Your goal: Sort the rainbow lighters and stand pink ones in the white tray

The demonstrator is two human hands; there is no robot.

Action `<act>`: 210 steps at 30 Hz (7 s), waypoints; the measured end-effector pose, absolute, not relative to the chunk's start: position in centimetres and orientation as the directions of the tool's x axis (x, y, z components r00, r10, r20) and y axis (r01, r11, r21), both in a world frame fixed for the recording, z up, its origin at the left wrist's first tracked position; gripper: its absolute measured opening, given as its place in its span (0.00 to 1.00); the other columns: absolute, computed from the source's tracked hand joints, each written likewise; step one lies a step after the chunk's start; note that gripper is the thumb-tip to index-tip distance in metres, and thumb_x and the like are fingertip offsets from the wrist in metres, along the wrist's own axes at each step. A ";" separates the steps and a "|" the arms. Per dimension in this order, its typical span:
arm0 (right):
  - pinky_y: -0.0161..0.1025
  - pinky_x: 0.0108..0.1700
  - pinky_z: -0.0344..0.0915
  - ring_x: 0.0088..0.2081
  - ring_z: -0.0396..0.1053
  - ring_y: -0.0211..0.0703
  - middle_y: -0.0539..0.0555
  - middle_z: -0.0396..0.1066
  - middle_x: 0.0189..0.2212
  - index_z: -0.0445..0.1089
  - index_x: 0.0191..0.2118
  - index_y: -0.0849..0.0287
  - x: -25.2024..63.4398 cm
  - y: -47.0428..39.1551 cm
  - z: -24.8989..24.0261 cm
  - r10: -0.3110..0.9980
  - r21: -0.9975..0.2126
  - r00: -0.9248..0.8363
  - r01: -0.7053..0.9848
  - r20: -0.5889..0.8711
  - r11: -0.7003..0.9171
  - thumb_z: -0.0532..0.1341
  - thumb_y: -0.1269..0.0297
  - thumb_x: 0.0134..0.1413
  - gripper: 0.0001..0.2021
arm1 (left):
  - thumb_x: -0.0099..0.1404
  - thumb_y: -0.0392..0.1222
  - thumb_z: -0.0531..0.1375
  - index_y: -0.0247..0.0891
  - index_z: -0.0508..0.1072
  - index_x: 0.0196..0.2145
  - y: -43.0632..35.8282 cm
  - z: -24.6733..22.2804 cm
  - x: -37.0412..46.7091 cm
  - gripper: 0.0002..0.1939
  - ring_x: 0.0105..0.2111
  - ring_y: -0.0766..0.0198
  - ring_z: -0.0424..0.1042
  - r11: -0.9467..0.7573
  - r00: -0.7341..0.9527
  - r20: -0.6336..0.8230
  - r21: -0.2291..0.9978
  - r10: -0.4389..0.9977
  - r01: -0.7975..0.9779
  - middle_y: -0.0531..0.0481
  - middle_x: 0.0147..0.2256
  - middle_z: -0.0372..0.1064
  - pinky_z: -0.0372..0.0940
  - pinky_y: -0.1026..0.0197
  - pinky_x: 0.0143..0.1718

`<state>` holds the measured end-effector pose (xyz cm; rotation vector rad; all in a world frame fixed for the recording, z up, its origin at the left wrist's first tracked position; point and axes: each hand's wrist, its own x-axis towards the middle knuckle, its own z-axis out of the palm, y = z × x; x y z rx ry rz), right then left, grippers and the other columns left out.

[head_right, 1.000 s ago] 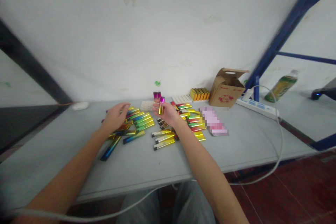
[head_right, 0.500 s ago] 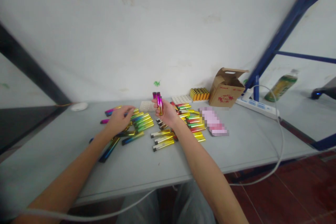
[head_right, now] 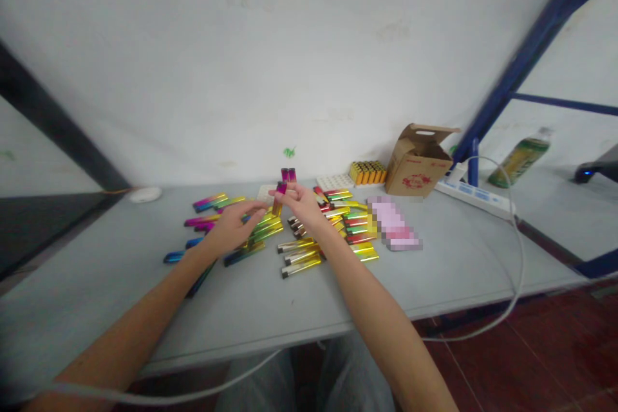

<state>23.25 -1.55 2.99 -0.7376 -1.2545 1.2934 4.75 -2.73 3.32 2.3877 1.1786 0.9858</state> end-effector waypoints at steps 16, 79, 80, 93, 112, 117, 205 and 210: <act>0.38 0.45 0.66 0.44 0.70 0.42 0.54 0.68 0.51 0.70 0.30 0.57 21.4 -3.4 3.8 0.954 -0.948 -0.150 -0.227 0.260 0.223 0.70 0.57 0.36 0.15 | 0.53 0.43 0.67 0.35 0.68 0.41 -3.6 2.1 7.9 0.19 0.32 0.64 0.73 -0.149 0.350 0.200 0.975 0.915 -0.167 0.51 0.31 0.72 0.68 0.57 0.40; 0.48 0.56 0.56 0.52 0.61 0.53 0.64 0.67 0.47 0.72 0.45 0.64 22.3 -2.6 -0.3 0.845 -0.258 -0.325 0.851 0.425 0.457 0.55 0.62 0.58 0.15 | 0.63 0.59 0.48 0.37 0.58 0.17 -3.7 4.4 5.8 0.26 0.11 0.74 0.44 0.398 0.529 -0.143 0.822 0.836 -0.407 0.59 0.13 0.43 0.43 0.71 0.11; 0.48 0.56 0.57 0.52 0.61 0.53 0.64 0.67 0.47 0.71 0.45 0.65 22.3 -2.6 -0.3 0.847 -0.260 -0.326 0.851 0.421 0.457 0.55 0.62 0.58 0.15 | 0.62 0.59 0.49 0.37 0.57 0.17 -3.6 4.3 5.9 0.26 0.11 0.75 0.43 0.392 0.532 -0.142 0.832 0.835 -0.392 0.60 0.13 0.42 0.42 0.71 0.11; 0.48 0.58 0.53 0.53 0.59 0.53 0.65 0.67 0.47 0.72 0.45 0.65 22.1 -2.4 -0.6 0.849 -0.286 -0.310 0.844 0.428 0.453 0.55 0.62 0.58 0.15 | 0.61 0.57 0.48 0.39 0.54 0.15 -3.7 4.0 6.8 0.24 0.09 0.74 0.38 0.276 0.386 -0.148 0.913 0.910 -0.302 0.61 0.12 0.38 0.36 0.71 0.10; 0.47 0.59 0.52 0.53 0.60 0.52 0.64 0.67 0.48 0.72 0.45 0.65 22.2 -2.4 -0.7 0.833 -0.243 -0.324 0.853 0.449 0.462 0.55 0.62 0.58 0.16 | 0.62 0.53 0.46 0.40 0.53 0.16 -3.8 4.1 7.3 0.21 0.09 0.74 0.38 0.270 0.329 -0.168 0.917 0.929 -0.295 0.61 0.11 0.38 0.36 0.71 0.10; 0.47 0.59 0.52 0.53 0.60 0.52 0.63 0.67 0.47 0.72 0.45 0.64 22.2 -2.4 -0.6 0.835 -0.236 -0.331 0.854 0.440 0.463 0.55 0.62 0.58 0.15 | 0.61 0.54 0.45 0.40 0.53 0.16 -3.8 4.0 7.1 0.21 0.09 0.74 0.38 0.298 0.355 -0.188 0.911 0.916 -0.284 0.61 0.11 0.38 0.36 0.71 0.10; 0.43 0.54 0.58 0.49 0.66 0.45 0.53 0.75 0.40 0.71 0.42 0.56 22.1 6.6 3.8 0.732 -0.426 -0.153 0.728 0.664 0.538 0.58 0.70 0.55 0.09 | 0.69 0.52 0.44 0.37 0.67 0.53 -3.5 1.2 5.8 0.24 0.60 0.47 0.56 -0.484 0.435 0.247 0.188 0.866 0.855 0.36 0.58 0.62 0.42 0.32 0.59; 0.42 0.54 0.58 0.48 0.66 0.45 0.53 0.74 0.40 0.71 0.41 0.57 22.2 7.3 3.3 0.755 -0.393 -0.197 0.756 0.626 0.523 0.58 0.71 0.54 0.09 | 0.69 0.52 0.46 0.39 0.68 0.53 -3.4 1.2 5.8 0.23 0.60 0.47 0.57 -0.485 0.438 0.241 0.194 0.866 0.853 0.37 0.57 0.63 0.43 0.34 0.59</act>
